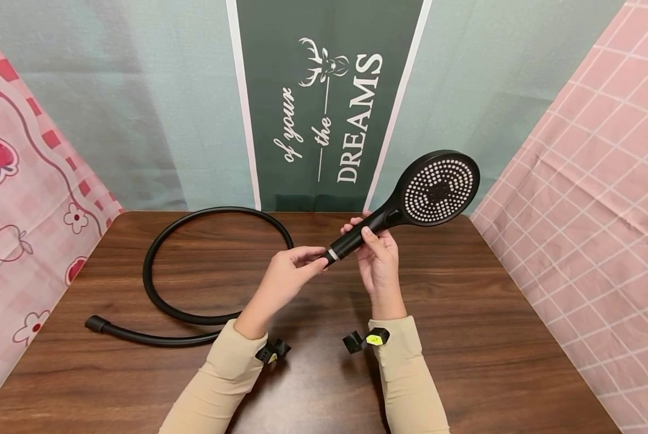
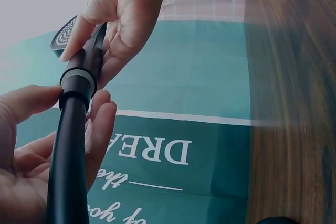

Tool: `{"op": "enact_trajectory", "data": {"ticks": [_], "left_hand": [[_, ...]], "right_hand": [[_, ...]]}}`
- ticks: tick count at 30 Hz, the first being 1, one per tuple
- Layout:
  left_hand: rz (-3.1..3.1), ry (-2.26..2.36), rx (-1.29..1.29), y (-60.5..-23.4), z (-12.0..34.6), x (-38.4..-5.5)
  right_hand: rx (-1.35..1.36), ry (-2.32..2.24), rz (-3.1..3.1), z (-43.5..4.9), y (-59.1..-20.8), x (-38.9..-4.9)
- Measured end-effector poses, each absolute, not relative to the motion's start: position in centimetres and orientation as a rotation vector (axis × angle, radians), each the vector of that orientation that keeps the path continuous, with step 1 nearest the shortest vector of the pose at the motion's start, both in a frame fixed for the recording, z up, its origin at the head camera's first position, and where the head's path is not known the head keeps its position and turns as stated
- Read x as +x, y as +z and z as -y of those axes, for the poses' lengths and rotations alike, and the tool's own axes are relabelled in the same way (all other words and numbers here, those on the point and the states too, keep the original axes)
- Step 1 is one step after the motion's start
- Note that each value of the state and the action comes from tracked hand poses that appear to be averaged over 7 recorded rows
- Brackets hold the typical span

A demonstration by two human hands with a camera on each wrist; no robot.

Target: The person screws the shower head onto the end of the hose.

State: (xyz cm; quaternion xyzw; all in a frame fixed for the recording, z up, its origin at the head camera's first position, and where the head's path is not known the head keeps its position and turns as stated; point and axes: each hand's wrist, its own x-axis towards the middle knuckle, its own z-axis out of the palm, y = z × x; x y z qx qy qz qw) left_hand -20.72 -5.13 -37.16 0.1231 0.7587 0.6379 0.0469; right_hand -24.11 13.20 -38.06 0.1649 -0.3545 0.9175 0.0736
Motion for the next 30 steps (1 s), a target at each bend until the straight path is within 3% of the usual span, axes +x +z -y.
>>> {"op": "enact_trajectory", "data": {"ticks": [30], "left_hand": [[-2.402, 1.917, 0.409, -37.57, 4.92, -20.78]], "right_hand": [[0.494, 2.746, 1.076, -13.23, -38.21, -24.25]]}}
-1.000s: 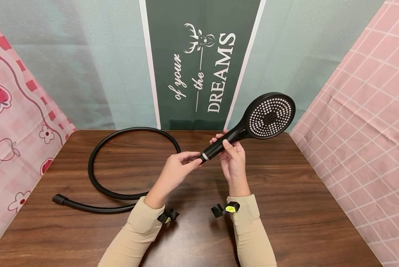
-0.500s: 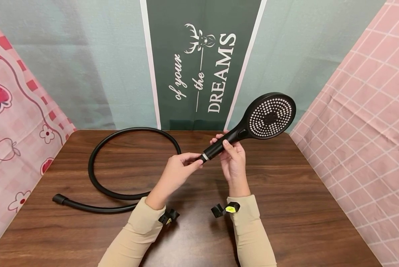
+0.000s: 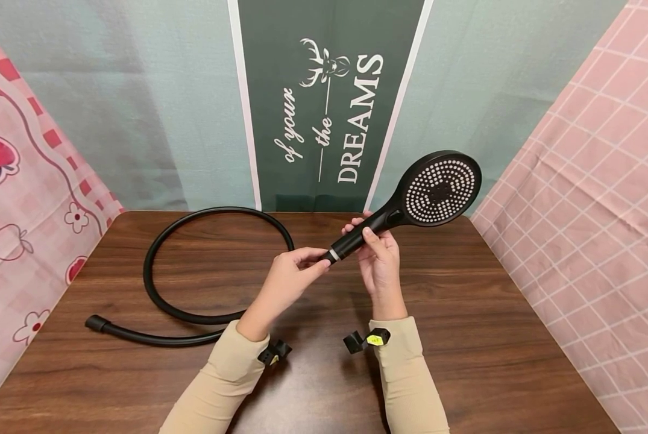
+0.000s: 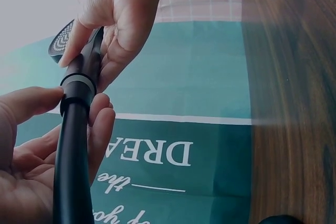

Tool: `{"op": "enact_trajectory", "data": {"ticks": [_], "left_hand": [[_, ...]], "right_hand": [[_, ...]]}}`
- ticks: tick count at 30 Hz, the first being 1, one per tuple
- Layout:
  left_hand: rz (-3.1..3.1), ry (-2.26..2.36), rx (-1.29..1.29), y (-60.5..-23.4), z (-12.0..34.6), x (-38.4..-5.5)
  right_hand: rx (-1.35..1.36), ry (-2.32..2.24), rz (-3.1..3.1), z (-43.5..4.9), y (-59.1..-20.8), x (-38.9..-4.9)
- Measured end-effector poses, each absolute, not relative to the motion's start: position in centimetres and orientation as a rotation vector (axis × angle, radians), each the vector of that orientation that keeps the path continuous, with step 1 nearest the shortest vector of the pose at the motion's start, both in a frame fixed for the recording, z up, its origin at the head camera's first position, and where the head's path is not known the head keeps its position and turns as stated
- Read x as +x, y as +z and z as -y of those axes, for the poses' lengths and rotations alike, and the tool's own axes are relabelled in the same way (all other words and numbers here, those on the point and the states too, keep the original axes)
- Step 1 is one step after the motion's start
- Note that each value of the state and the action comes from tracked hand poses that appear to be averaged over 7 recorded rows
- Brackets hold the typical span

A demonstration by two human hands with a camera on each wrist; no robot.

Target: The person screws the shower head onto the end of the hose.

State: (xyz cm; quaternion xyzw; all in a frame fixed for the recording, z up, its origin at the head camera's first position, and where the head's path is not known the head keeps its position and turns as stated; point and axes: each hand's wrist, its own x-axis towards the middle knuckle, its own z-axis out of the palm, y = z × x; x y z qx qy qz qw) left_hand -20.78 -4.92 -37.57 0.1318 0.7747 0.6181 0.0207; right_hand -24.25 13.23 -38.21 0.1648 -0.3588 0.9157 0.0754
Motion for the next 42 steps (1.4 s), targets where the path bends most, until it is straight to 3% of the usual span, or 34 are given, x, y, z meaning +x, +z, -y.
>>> {"op": "enact_trajectory", "data": {"ticks": [42], "left_hand": [[-2.396, 1.902, 0.424, -37.28, 5.01, -20.57]], "right_hand": [[0.505, 2.760, 1.057, -13.29, -38.29, -24.29]]}}
